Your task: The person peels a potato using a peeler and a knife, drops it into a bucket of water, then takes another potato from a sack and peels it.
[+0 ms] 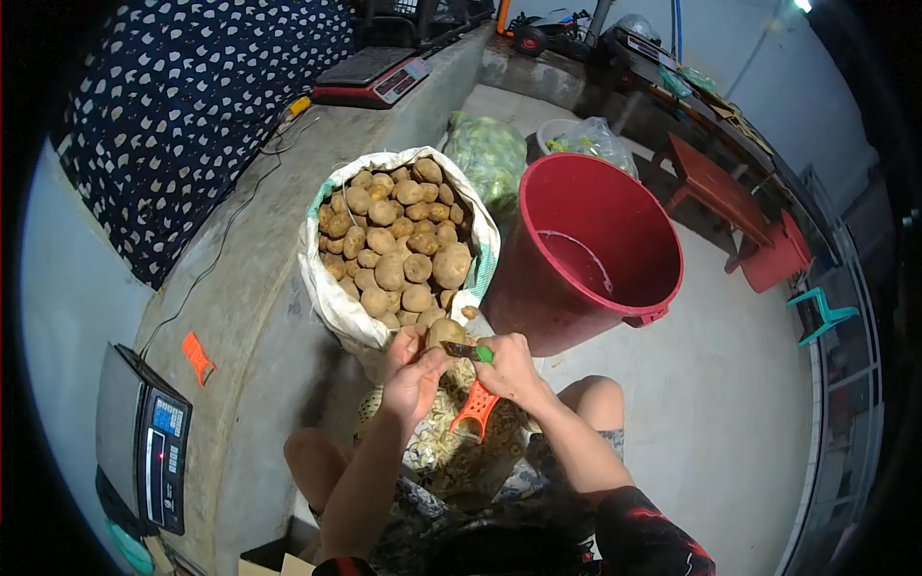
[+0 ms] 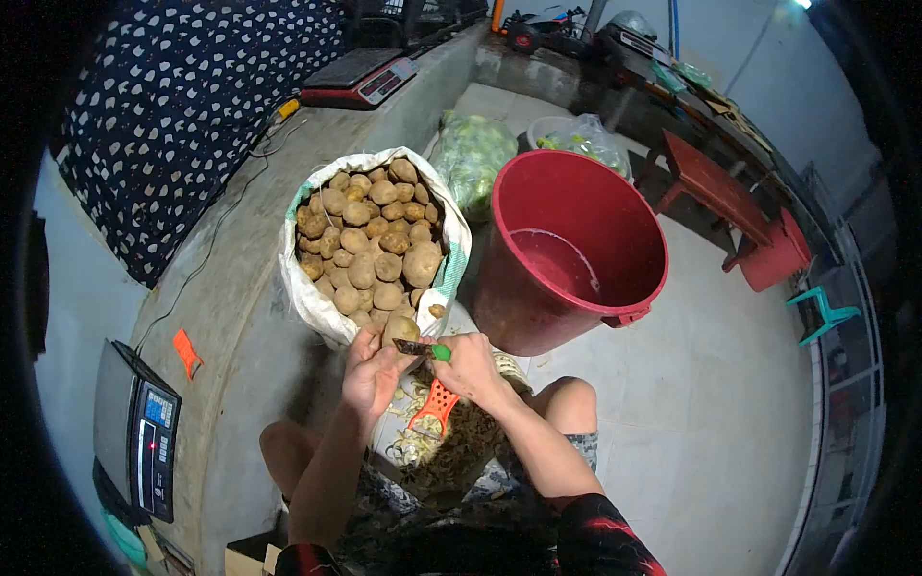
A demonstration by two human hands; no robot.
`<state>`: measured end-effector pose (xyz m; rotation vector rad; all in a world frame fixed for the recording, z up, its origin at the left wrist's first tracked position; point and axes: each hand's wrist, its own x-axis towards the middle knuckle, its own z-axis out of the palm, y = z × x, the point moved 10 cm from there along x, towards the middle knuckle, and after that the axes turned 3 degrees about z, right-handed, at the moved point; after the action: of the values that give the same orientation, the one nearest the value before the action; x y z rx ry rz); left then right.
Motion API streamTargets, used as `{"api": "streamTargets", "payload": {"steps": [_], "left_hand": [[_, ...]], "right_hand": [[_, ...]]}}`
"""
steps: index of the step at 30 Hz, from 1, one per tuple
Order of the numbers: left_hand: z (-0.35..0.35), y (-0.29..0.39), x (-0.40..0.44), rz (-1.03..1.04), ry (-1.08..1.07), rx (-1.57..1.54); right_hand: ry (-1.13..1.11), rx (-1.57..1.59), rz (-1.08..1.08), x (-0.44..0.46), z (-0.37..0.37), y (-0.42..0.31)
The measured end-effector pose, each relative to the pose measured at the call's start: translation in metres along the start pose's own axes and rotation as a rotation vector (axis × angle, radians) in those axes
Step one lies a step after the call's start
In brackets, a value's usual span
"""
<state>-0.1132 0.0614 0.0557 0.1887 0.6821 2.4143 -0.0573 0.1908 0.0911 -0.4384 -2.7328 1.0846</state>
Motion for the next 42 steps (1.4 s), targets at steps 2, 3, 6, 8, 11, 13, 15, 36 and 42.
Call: {"api": "streamTargets", "payload": {"steps": [2,3,6,8,11,13,15,36,42], "left_hand": [[0.007,0.000,-0.001,0.028,-0.038,0.021],[0.012,0.002,-0.003,0.058,-0.073,0.040],[0.018,0.000,-0.006,0.079,-0.085,-0.004],[0.017,0.000,-0.006,0.081,-0.072,0.000],[0.012,-0.002,-0.006,0.087,-0.086,0.037],[0.012,0.001,-0.005,0.089,-0.112,0.072],[0.012,0.004,-0.002,0.068,-0.098,0.146],[0.041,0.037,-0.008,0.266,-0.310,0.570],[0.026,0.033,-0.008,0.214,-0.254,0.440]], "right_hand": [[0.117,-0.042,-0.192,-0.006,-0.012,-0.022],[0.117,-0.041,-0.191,-0.006,-0.011,-0.024],[0.096,-0.022,-0.139,-0.006,-0.009,-0.021],[0.109,-0.036,-0.179,-0.005,-0.008,-0.021],[0.105,-0.071,-0.161,-0.007,-0.013,-0.027],[0.108,-0.081,-0.112,0.003,-0.009,-0.012],[0.115,-0.092,-0.059,0.006,-0.011,0.002],[0.014,-0.002,-0.125,-0.004,-0.016,-0.019],[-0.066,0.024,0.042,0.006,-0.004,0.010]]}}
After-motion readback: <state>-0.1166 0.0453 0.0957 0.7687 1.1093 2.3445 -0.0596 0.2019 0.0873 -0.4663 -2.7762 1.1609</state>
